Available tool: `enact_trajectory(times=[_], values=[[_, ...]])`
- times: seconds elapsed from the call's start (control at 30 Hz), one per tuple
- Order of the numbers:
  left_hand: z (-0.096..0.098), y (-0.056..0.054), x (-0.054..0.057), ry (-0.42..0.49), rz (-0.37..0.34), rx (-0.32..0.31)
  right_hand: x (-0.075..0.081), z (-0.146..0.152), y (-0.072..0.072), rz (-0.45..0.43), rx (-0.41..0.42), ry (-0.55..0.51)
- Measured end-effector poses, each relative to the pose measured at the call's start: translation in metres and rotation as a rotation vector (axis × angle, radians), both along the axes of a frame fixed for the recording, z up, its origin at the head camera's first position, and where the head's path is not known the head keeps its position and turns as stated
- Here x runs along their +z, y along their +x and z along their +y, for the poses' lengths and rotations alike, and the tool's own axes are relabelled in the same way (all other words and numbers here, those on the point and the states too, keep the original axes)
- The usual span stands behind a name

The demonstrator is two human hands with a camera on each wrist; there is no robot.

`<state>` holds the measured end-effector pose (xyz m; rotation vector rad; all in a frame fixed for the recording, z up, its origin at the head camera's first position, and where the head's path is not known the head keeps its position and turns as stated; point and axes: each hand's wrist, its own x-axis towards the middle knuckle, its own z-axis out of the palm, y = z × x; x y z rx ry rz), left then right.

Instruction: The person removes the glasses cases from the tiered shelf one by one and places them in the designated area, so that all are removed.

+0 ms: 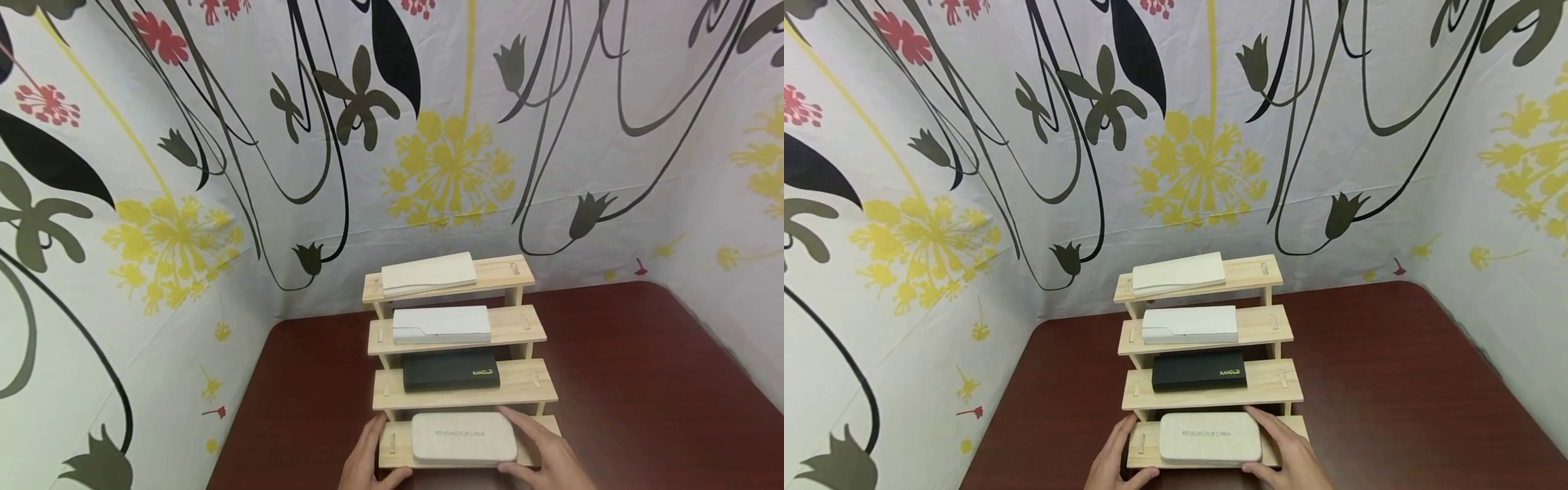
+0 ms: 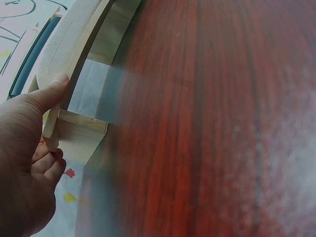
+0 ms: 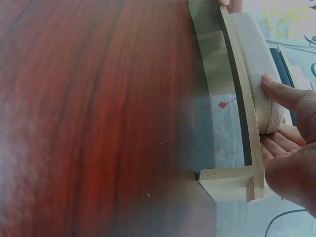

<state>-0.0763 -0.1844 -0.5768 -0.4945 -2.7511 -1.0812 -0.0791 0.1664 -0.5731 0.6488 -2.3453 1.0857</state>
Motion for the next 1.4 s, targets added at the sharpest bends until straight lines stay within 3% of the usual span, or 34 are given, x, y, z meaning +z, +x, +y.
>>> enact_trajectory(times=[0.23, 0.53, 0.83, 1.4], values=[[-0.001, 0.000, -0.003, -0.002, 0.030, 0.013, 0.002, 0.002, 0.000, -0.044, -0.031, -0.011], [-0.004, -0.001, -0.005, 0.015, 0.076, 0.011, 0.001, 0.003, -0.001, -0.027, 0.019, -0.011], [-0.003, -0.001, -0.004, 0.034, 0.039, 0.024, 0.005, 0.004, 0.001, -0.028, 0.009, -0.059], [-0.003, -0.001, -0.003, 0.041, 0.042, 0.014, 0.015, 0.015, 0.010, -0.100, -0.042, -0.134]])
